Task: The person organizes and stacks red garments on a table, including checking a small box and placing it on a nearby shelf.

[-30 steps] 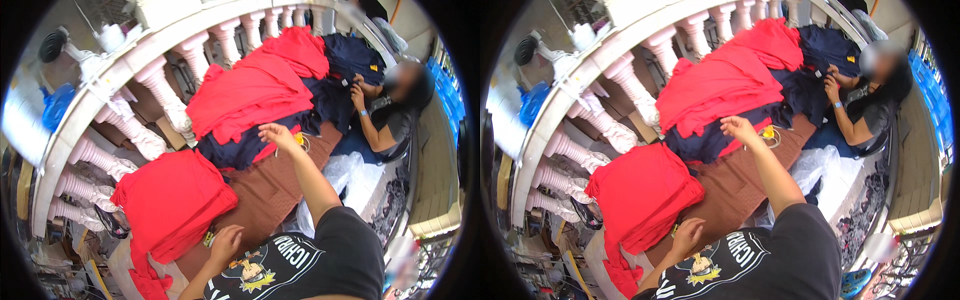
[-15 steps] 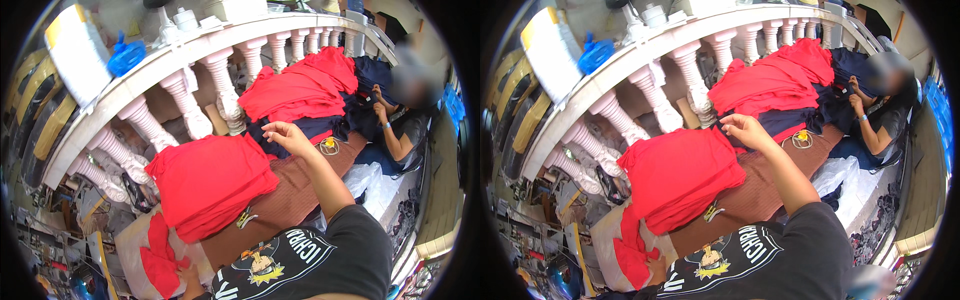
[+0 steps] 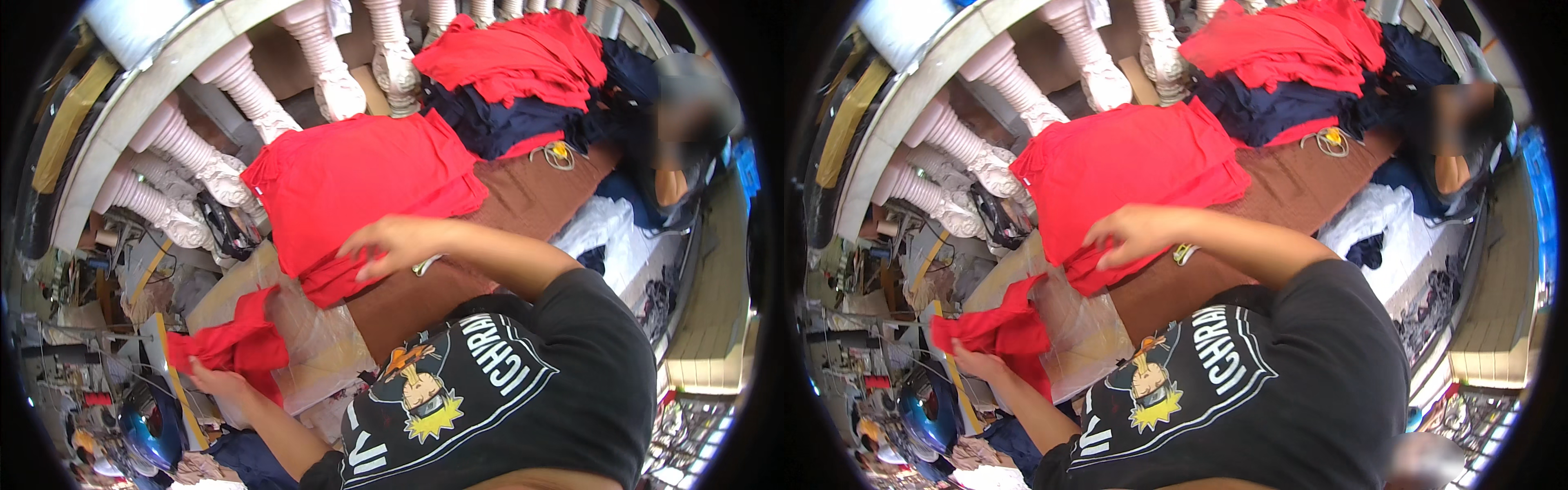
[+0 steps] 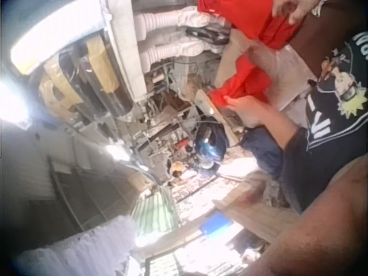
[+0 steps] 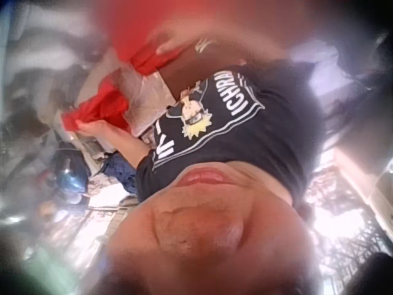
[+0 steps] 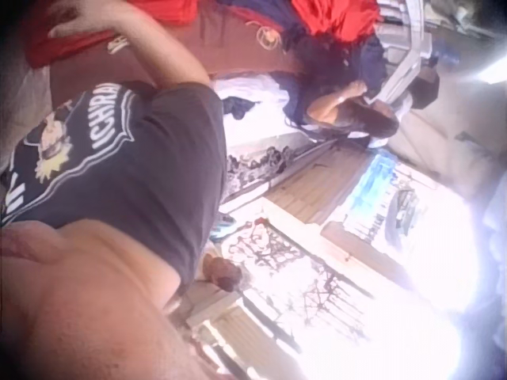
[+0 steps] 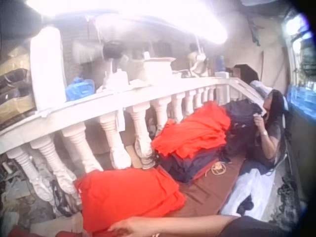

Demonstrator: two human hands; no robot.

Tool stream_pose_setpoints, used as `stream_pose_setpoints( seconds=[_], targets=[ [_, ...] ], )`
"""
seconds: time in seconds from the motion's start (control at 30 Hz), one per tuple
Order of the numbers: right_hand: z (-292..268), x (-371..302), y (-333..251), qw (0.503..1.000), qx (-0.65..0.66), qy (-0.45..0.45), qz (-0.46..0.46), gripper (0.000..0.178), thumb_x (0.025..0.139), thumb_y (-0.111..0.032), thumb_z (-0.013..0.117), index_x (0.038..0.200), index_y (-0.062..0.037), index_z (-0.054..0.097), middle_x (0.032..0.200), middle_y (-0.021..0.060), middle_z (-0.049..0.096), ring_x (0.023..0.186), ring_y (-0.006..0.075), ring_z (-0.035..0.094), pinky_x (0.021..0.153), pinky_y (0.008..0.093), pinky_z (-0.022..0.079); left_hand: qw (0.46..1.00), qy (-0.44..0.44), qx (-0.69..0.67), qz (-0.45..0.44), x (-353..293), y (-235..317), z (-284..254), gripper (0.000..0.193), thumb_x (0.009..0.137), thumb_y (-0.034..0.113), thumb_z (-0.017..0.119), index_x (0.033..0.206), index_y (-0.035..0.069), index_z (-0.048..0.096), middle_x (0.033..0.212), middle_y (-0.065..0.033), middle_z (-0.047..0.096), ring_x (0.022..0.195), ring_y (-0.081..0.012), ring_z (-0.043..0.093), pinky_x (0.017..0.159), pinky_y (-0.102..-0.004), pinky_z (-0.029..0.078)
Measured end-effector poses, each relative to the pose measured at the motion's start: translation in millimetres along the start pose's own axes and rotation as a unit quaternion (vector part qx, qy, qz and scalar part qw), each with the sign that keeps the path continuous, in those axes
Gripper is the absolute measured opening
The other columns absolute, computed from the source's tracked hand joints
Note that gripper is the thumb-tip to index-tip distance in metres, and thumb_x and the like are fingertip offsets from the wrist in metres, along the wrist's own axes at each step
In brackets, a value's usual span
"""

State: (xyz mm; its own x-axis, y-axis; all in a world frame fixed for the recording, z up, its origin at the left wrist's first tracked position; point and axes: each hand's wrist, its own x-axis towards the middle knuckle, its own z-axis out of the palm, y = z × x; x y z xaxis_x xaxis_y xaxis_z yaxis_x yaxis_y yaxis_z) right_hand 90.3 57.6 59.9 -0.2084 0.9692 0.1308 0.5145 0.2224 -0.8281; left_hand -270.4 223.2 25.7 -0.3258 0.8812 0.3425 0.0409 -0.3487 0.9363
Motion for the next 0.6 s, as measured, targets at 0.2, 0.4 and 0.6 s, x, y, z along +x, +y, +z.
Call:
stream_pose_setpoints(
  seconds=[0.2, 0.4, 0.6],
  targets=[
    [53.0, 21.3, -38.8, 0.982, 0.152, 0.014, -0.114, 0.050, 0.078, -0.031, 0.064, 0.114, 0.0016, 0.052, 0.104, 0.0131, 0.061, 0.097, 0.0236, 0.058, 0.084, 0.0313, 0.046, 0.829, -0.514, -0.207, 0.081, -115.5, 122.8, 87.7, 0.031, 0.084, 0.017, 0.051, 0.109, -0.001, 0.054, 0.114, -0.0151, 0.054, 0.103, -0.0292, 0.054, 0.089, -0.0392, 0.044],
    [-35.2, -58.2, -43.6, 0.874, 0.367, 0.318, 0.000, 0.038, 0.082, -0.026, 0.060, 0.109, 0.0002, 0.056, 0.102, 0.0076, 0.061, 0.097, 0.0176, 0.058, 0.084, 0.0285, 0.046, 0.679, -0.624, -0.217, 0.322, -174.8, 192.2, 157.3, 0.027, 0.076, 0.011, 0.064, 0.100, -0.001, 0.059, 0.109, -0.0221, 0.055, 0.098, -0.0306, 0.056, 0.088, -0.0390, 0.043],
    [-112.3, -221.7, -78.4, 0.749, 0.353, 0.560, -0.038, 0.028, 0.086, -0.022, 0.057, 0.104, -0.0009, 0.059, 0.100, 0.0034, 0.062, 0.096, 0.0129, 0.058, 0.084, 0.0264, 0.046, 0.738, -0.614, -0.275, 0.052, -204.5, 166.7, 205.1, 0.012, 0.082, 0.000, 0.053, 0.091, -0.003, 0.058, 0.097, -0.0164, 0.057, 0.089, -0.0202, 0.056, 0.083, -0.0316, 0.045]
  ],
)
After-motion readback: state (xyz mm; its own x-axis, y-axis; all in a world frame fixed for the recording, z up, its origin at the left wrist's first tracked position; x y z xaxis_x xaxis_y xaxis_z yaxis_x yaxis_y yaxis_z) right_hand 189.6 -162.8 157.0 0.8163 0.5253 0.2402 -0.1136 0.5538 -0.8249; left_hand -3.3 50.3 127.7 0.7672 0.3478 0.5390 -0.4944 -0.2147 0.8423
